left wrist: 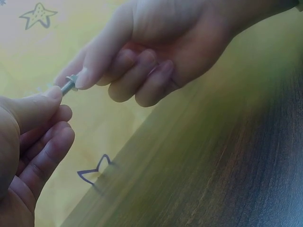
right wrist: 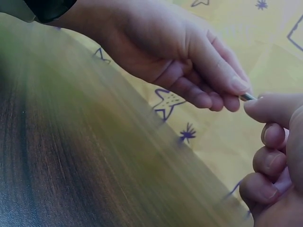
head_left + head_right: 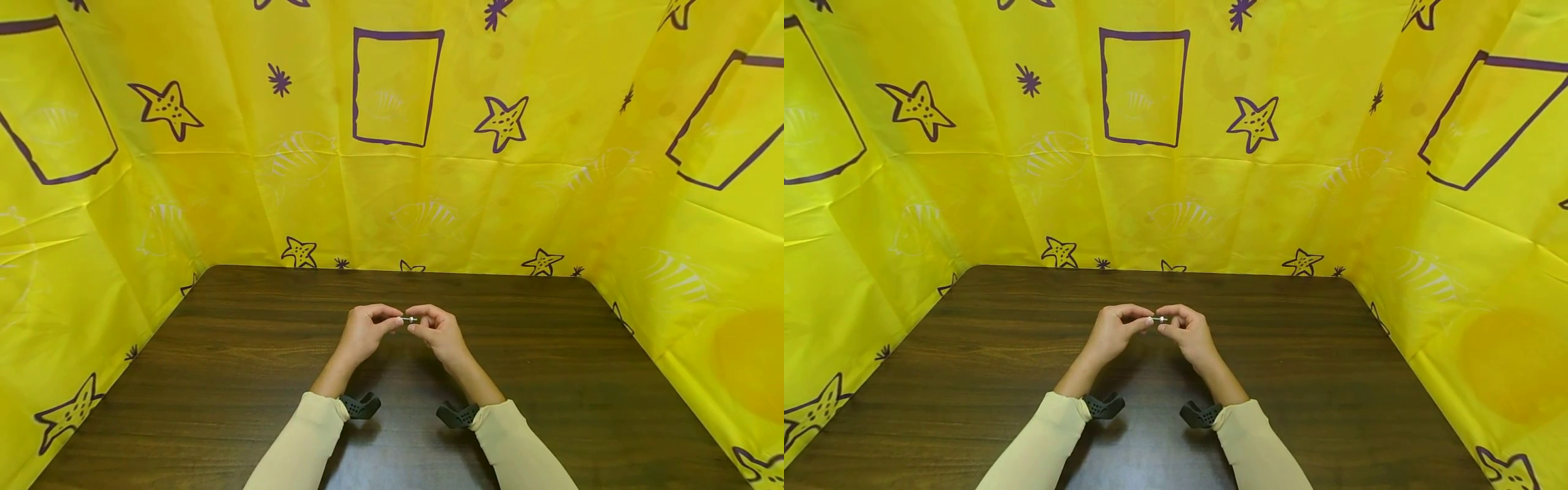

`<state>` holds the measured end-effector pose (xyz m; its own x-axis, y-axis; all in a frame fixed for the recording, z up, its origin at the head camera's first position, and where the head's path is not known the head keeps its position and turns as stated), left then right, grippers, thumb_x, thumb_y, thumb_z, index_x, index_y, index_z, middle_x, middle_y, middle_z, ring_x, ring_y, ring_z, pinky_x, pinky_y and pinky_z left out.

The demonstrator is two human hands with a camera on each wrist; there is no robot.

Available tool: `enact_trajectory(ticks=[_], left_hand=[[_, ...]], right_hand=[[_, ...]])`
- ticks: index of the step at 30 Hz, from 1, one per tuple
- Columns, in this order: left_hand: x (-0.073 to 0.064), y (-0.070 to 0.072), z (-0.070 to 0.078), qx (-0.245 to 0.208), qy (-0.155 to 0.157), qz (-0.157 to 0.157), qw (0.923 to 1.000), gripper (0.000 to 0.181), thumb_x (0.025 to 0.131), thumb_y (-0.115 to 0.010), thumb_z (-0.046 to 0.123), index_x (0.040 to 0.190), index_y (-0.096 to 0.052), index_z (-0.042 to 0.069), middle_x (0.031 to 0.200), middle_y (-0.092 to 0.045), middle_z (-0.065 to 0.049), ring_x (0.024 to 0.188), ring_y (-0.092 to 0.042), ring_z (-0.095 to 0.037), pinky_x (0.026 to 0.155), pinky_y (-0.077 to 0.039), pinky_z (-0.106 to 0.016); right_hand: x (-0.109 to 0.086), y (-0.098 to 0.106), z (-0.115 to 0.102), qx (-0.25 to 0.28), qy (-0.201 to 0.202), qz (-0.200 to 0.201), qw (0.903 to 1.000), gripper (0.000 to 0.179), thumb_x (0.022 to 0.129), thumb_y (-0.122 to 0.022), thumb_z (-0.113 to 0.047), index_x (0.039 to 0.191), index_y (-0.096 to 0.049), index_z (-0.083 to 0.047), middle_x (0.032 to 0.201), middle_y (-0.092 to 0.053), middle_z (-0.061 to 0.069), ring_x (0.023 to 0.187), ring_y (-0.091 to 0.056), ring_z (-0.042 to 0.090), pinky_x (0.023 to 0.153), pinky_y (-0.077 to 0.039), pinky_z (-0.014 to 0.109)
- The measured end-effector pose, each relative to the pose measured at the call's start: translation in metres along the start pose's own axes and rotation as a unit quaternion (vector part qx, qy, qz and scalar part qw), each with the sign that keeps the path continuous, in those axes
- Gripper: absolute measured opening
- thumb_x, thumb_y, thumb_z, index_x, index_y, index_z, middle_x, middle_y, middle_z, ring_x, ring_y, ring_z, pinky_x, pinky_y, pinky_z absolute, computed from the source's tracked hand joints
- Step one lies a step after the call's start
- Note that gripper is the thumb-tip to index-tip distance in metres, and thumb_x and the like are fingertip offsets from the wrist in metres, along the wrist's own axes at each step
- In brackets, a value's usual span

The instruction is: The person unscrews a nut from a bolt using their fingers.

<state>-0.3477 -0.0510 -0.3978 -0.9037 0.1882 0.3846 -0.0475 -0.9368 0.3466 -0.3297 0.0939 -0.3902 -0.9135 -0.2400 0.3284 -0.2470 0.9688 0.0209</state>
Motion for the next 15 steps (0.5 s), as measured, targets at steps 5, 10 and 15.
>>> enact_trajectory(ticks=[5,10,15], left_hand=[[0.0,0.0,0.001,-0.004,-0.002,-0.001,1.0,0.008,0.086,-0.075,0.012,0.092,-0.076,0.007,0.08,-0.071,-0.001,0.067,-0.065,-0.014,0.061,-0.054,-0.029],[0.0,0.0,0.002,0.0,-0.005,-0.002,1.0,0.008,0.085,-0.075,0.011,0.091,-0.076,0.006,0.08,-0.071,-0.001,0.066,-0.065,-0.014,0.061,-0.054,-0.029],[0.0,-0.001,0.001,0.0,0.001,-0.003,1.0,0.011,0.085,-0.076,0.01,0.093,-0.076,0.002,0.08,-0.071,-0.001,0.066,-0.064,-0.014,0.062,-0.053,-0.029]], right_hand=[[0.001,-0.001,0.002,-0.021,-0.017,-0.002,0.9996,0.028,0.087,-0.068,0.006,0.113,-0.061,0.015,0.059,-0.04,0.004,0.048,-0.035,0.006,0.046,-0.029,0.021],[-0.001,0.003,0.007,-0.029,-0.058,0.022,0.9976,0.02,0.097,-0.06,-0.008,0.098,-0.066,0.011,0.056,-0.041,0.006,0.046,-0.034,0.008,0.044,-0.028,0.022],[-0.003,0.007,0.011,-0.036,-0.085,0.049,0.9945,0.03,0.1,-0.056,-0.017,0.074,-0.061,-0.003,0.052,-0.04,0.006,0.042,-0.032,0.007,0.042,-0.026,0.022]])
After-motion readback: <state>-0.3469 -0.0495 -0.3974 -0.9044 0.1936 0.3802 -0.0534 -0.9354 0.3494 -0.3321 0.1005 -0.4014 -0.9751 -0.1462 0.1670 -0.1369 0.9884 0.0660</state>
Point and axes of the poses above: each hand's wrist, its own x-axis towards the middle knuckle, its own y-axis out of the back of the hand, z = x × y, the point moved 9 cm from there along x, towards the middle knuckle
